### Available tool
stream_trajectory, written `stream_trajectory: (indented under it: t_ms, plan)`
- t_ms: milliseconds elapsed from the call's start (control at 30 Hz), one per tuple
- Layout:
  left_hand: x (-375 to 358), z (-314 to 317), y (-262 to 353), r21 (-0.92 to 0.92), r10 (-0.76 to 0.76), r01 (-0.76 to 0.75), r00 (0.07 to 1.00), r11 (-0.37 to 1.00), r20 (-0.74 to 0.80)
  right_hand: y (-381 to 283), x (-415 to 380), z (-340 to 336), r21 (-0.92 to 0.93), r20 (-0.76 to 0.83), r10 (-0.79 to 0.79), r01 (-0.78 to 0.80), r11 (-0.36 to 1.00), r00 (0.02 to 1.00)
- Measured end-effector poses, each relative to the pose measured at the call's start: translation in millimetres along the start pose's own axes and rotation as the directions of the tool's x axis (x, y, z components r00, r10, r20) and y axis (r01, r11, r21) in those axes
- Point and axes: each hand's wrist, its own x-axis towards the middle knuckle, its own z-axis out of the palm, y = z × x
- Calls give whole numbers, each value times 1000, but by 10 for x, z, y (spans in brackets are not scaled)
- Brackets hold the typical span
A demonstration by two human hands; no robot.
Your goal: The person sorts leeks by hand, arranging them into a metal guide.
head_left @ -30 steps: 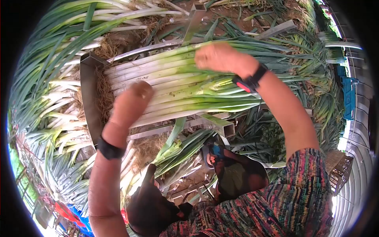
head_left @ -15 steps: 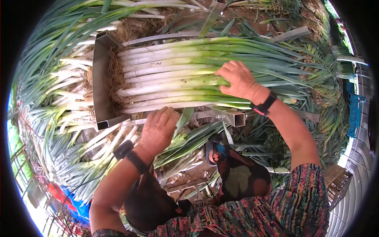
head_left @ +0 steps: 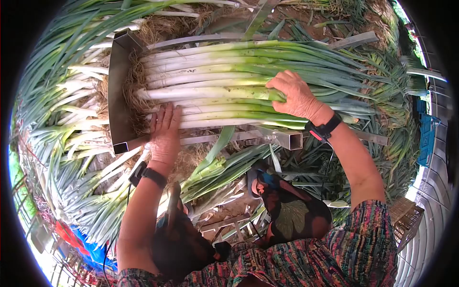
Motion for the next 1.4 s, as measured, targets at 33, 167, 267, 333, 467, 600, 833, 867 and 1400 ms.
stream_trajectory:
  t_ms: [33, 167, 267, 333, 467, 600, 833, 867, 1400]
  plan:
    - [-15, 42, -41, 26, -11, 10, 999, 1000, 36, 13, -22, 23, -5, -10, -5, 5, 1000, 1000]
    - [-6, 90, -109, -7, 15, -14, 999, 1000, 43, 15, -40, -58, -37, -50, -39, 38, 999, 998]
    - [-2, 142, -124, 14, 38, -38, 999, 999, 21, -50, -56, -181, -47, -59, -40, 37, 998, 997]
    - [-9, 41, -76, 12, 14, -15, 999, 1000, 44, -71, -39, -179, -35, -72, -54, 51, 998, 996]
    - [-193, -257, 250, -124, 61, -66, 997, 990, -48, -44, -29, -20, -53, -29, -50, 49, 997, 998]
    - [-463, -223, 423, -266, 150, -146, 989, 953, -6, -95, 36, 113, -55, -72, -91, 87, 995, 993]
    - [-333, -176, 348, -702, -438, 655, 563, -279, 701, -6, 161, 275, -174, -81, -46, 31, 984, 996]
    - [-272, -189, 288, -686, -409, 602, 551, -409, 727, -18, 111, 208, -152, -36, -40, 34, 988, 999]
    - [15, 130, -20, -541, -406, 138, 517, -830, 754, 92, -482, 743, -544, -21, -312, 250, 801, 950]
